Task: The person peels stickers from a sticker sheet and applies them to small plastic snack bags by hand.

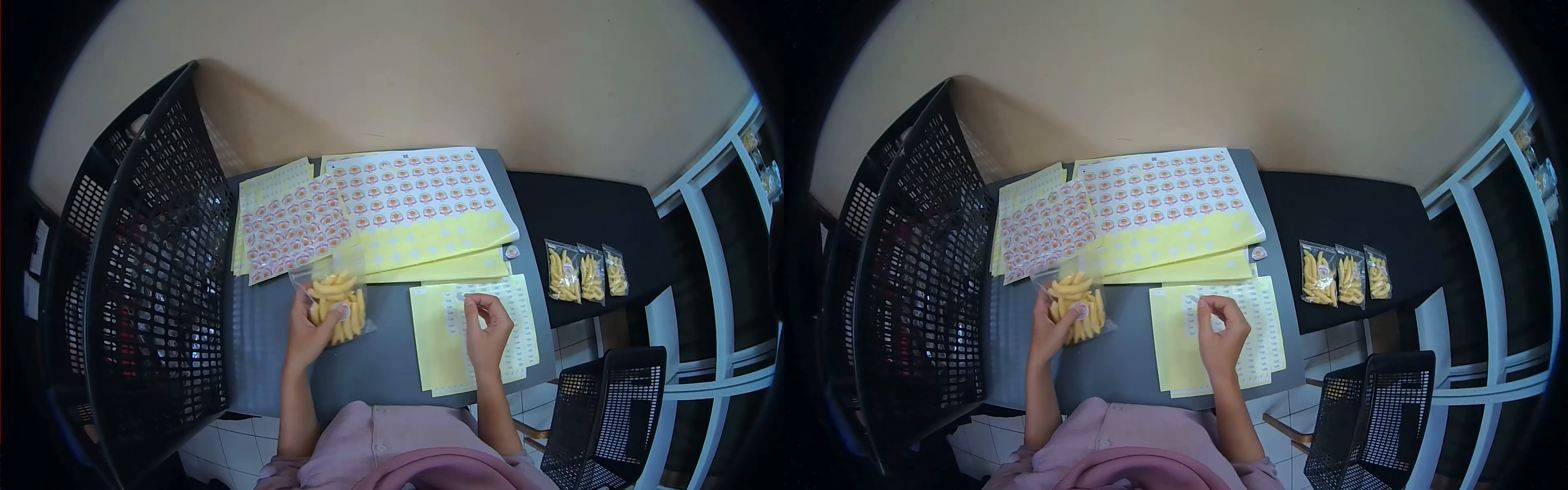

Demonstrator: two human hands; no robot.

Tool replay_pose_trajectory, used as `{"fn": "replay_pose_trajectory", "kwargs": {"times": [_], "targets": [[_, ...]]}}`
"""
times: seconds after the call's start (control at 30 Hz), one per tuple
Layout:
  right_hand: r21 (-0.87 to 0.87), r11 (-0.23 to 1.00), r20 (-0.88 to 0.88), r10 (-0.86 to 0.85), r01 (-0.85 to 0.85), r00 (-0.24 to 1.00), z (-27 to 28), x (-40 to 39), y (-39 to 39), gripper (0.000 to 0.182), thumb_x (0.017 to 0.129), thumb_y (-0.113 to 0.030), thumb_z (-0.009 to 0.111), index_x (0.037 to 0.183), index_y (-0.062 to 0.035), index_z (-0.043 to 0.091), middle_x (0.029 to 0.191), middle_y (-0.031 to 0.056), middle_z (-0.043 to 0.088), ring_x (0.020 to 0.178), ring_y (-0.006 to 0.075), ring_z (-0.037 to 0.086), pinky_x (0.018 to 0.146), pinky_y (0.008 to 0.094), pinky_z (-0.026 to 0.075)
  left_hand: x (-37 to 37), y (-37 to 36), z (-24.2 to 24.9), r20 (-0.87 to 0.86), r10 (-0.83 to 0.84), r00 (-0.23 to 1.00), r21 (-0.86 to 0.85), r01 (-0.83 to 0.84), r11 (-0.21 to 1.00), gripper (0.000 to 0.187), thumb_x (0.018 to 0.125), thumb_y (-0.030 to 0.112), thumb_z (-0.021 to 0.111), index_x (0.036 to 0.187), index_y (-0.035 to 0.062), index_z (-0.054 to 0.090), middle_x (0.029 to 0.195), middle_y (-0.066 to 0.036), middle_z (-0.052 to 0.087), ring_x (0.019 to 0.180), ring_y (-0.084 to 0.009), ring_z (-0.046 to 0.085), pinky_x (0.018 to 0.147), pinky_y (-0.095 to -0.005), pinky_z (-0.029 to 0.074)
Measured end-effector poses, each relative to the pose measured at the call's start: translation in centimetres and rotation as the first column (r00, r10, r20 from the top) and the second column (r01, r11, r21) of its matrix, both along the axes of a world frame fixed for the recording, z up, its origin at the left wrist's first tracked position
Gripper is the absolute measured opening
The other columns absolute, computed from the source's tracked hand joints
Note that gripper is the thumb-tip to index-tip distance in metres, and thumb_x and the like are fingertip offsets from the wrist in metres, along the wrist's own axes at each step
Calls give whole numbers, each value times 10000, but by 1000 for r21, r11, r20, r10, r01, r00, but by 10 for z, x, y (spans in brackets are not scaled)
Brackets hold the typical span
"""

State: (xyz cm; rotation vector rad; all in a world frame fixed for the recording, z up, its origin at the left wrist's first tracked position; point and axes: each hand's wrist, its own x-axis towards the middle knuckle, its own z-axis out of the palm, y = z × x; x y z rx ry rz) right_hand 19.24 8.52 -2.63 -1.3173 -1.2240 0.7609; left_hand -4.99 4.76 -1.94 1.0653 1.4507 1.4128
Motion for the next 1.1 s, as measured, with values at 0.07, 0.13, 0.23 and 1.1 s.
{"fn": "replay_pose_trajectory", "kwargs": {"times": [0.07, 0.13, 0.23, 1.1], "targets": [[126, 992, 81, 21, -31, 996, 18, -11, -5, 45, 712, 1, 613, 744, 14, 585, 751, 97, 613, 689, 147, 595, 646, 251, 471, 11, 1, 2, 2, -25, 1000, 41, 25, 999, 461, 731, 16, 626, 1123, 0, 384, 956, -111, 559, 881, -160, 559, 752, -266, 466], [250, 966, 166, 27, -68, 986, 38, -24, -10, 65, 679, 16, 632, 721, -2, 586, 745, 101, 615, 680, 162, 601, 645, 257, 473, 28, 1, 12, -36, 7, 999, 92, -4, 996, 440, 740, -18, 594, 1126, 3, 386, 1036, -120, 518, 930, -172, 544, 787, -275, 456], [387, 910, 199, 75, -149, 977, 63, -44, -15, 121, 617, 31, 662, 688, -21, 579, 727, 100, 615, 654, 184, 605, 611, 259, 482, 50, 0, 33, -12, -50, 999, 113, 51, 992, 436, 753, -19, 576, 1147, 1, 389, 1056, -121, 506, 954, -170, 530, 810, -276, 442], [628, 767, 362, -132, -137, 923, 92, -78, -29, 295, 563, -4, 697, 542, -126, 429, 639, -18, 601, 535, 128, 504, 538, 242, 344, 81, 8, 34, -451, 183, 874, 640, 174, 749, 465, 763, -6, 558, 1191, 38, 381, 1142, -204, 488, 981, -305, 530, 744, -328, 493]]}}
